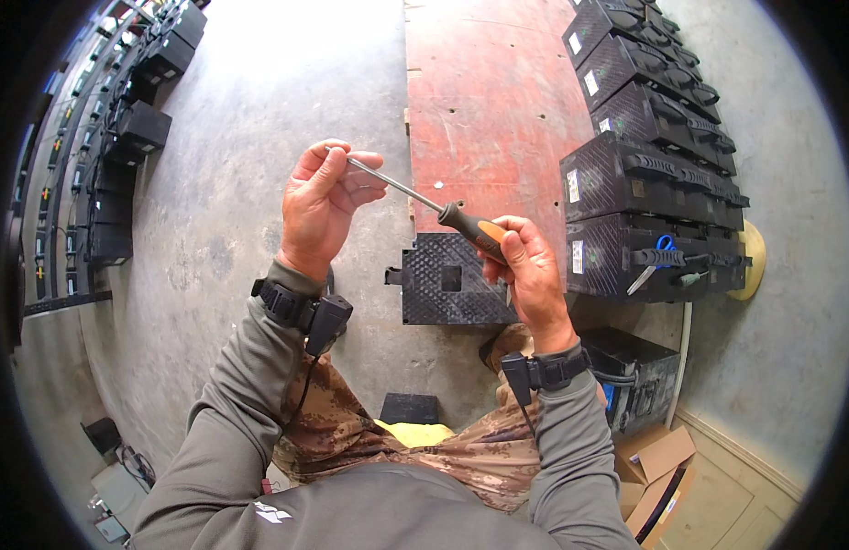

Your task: Use a screwdriver to unscrew or tighten components on a battery casing.

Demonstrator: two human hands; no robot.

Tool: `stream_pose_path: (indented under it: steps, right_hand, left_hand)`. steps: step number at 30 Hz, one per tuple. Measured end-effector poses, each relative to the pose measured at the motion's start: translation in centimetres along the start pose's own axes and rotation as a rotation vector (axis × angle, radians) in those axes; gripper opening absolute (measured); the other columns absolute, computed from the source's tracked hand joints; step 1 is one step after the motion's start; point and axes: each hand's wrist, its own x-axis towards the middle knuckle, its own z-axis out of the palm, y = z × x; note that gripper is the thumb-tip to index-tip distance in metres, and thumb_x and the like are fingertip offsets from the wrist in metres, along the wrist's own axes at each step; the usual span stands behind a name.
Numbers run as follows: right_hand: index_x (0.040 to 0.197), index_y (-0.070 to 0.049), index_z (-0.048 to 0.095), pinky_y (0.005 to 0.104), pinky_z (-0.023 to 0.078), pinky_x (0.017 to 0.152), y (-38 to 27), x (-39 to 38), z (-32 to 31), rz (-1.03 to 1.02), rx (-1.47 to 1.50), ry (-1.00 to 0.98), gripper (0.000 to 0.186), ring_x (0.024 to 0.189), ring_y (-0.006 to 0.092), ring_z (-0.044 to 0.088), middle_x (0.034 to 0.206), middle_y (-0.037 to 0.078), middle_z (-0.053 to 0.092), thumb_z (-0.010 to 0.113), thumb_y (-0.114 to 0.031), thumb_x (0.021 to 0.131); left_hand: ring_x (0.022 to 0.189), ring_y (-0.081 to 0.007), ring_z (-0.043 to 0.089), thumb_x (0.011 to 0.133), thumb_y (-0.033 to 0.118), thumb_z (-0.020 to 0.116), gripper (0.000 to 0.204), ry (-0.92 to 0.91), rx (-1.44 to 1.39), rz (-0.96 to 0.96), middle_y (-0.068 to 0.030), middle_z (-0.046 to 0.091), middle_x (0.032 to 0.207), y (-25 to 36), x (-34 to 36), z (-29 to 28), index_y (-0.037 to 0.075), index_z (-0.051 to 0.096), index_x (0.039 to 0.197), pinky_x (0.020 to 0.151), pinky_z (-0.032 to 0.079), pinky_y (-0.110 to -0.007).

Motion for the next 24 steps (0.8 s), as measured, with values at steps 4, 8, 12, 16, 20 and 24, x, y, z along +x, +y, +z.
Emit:
stream_pose_path:
  steps: [4, 8, 12, 16, 20, 24]
  right_hand:
    - [0.123, -0.003, 0.055, 0.0250, 0.048, 0.061, -0.7, -0.2, 0.2, 0.141, 0.020, 0.019, 0.043, 0.070, 0.0100, 0.059, 0.088, 0.006, 0.064, 0.060, -0.040, 0.102]
    - [0.126, -0.003, 0.052, 0.0259, 0.049, 0.062, -0.2, -0.1, -0.5, 0.123, 0.038, 0.021, 0.037, 0.069, 0.0115, 0.060, 0.087, 0.004, 0.063, 0.063, -0.027, 0.100]
    - [0.127, -0.003, 0.051, 0.0262, 0.051, 0.064, -0.5, -0.1, 0.5, 0.053, 0.051, 0.093, 0.036, 0.071, 0.0118, 0.062, 0.088, 0.004, 0.062, 0.062, -0.020, 0.097]
    - [0.125, -0.003, 0.052, 0.0265, 0.053, 0.066, -0.4, 0.0, 0.0, 0.034, 0.047, 0.113, 0.034, 0.073, 0.0120, 0.064, 0.093, 0.006, 0.065, 0.061, -0.025, 0.100]
    - [0.123, -0.003, 0.053, 0.0271, 0.053, 0.065, -0.8, -0.3, -1.5, 0.173, 0.071, 0.029, 0.034, 0.072, 0.0125, 0.064, 0.096, 0.009, 0.067, 0.055, -0.031, 0.105]
    - [0.122, -0.004, 0.054, 0.0281, 0.053, 0.064, -0.4, -0.3, -1.4, 0.155, 0.060, 0.048, 0.034, 0.071, 0.0135, 0.064, 0.096, 0.010, 0.067, 0.053, -0.033, 0.105]
  left_hand:
    - [0.091, -0.0295, 0.074, 0.105, 0.017, 0.054, 0.021, -0.024, 0.010, -0.010, -0.0221, 0.071, 0.109, -0.1, -0.1, -0.1, 0.004, 0.064, 0.117, 0.079, 0.064, -0.042]
    - [0.094, -0.0298, 0.074, 0.105, 0.016, 0.054, 0.021, -0.023, 0.033, -0.009, -0.0217, 0.071, 0.110, -0.3, 0.0, -0.1, 0.003, 0.065, 0.118, 0.079, 0.064, -0.041]
    - [0.095, -0.0297, 0.074, 0.105, 0.016, 0.055, 0.023, -0.020, 0.053, -0.018, -0.0219, 0.071, 0.112, -0.2, -0.2, -0.1, 0.003, 0.065, 0.121, 0.079, 0.063, -0.040]
    - [0.095, -0.0302, 0.074, 0.105, 0.016, 0.054, 0.024, -0.020, 0.058, -0.029, -0.0226, 0.070, 0.114, 0.0, -0.1, 0.0, 0.001, 0.065, 0.121, 0.079, 0.063, -0.040]
    - [0.095, -0.0317, 0.074, 0.106, 0.016, 0.052, 0.026, -0.050, 0.031, -0.042, -0.0238, 0.069, 0.115, 0.3, -0.3, 0.1, 0.000, 0.065, 0.121, 0.078, 0.063, -0.041]
    - [0.094, -0.0327, 0.074, 0.106, 0.016, 0.052, 0.026, -0.052, 0.018, -0.042, -0.0246, 0.068, 0.117, 0.1, -0.3, 0.3, 0.000, 0.064, 0.123, 0.078, 0.063, -0.041]
